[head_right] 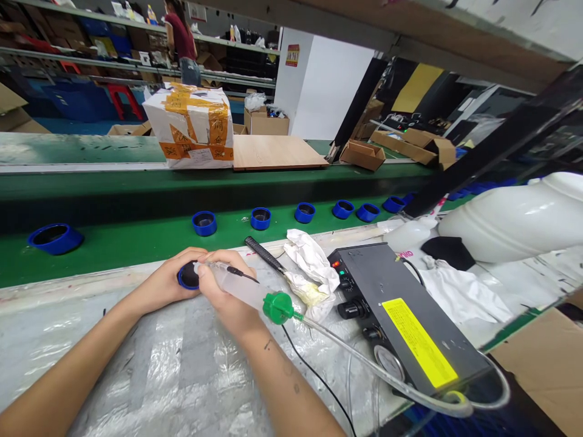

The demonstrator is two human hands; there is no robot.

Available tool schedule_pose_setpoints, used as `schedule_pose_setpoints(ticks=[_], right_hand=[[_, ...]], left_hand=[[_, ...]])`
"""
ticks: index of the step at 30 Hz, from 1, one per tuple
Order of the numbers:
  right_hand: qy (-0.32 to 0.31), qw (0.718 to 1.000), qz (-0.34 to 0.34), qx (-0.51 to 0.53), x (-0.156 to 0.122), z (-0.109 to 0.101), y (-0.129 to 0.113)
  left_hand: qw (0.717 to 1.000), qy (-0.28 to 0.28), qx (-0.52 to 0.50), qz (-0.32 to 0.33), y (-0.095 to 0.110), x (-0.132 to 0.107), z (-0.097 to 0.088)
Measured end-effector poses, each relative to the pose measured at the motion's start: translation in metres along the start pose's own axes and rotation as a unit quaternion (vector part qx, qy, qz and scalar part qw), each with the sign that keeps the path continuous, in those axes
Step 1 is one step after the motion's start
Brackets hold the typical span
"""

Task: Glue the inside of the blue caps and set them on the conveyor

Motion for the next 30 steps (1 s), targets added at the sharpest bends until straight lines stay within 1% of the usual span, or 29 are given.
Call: schedule_pose_setpoints(ticks=[7,14,20,30], right_hand=[[0.011,1.0,-0.003,-0.022,0.0,-0.004,0.0],[0.024,0.999,0.007,-0.036,0.003,-0.008,-0.004],[0.035,0.998,0.004,-0.058,0.005,-0.012,-0.005],[0.025,0.99,0.008,-0.138,0.003,-0.015,-0.005]], left_hand=[[1.0,-0.007,0.006,-0.017,-0.003,-0.001,0.001],[1.0,-0.012,0.008,-0.012,-0.002,-0.002,0.001],[1.0,-0.015,0.008,-0.023,-0.004,-0.002,0.001],[0.999,-0.006,0.016,-0.042,-0.003,-0.002,0.0]])
Point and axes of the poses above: each hand's wrist, its own x-axis towards the middle knuckle, its own z-axis out of the palm, y = z × x, the point moved 6 cm from there along x, towards the middle knuckle, and after that the axes turned 1 degree about -y, right-handed, at the moved point
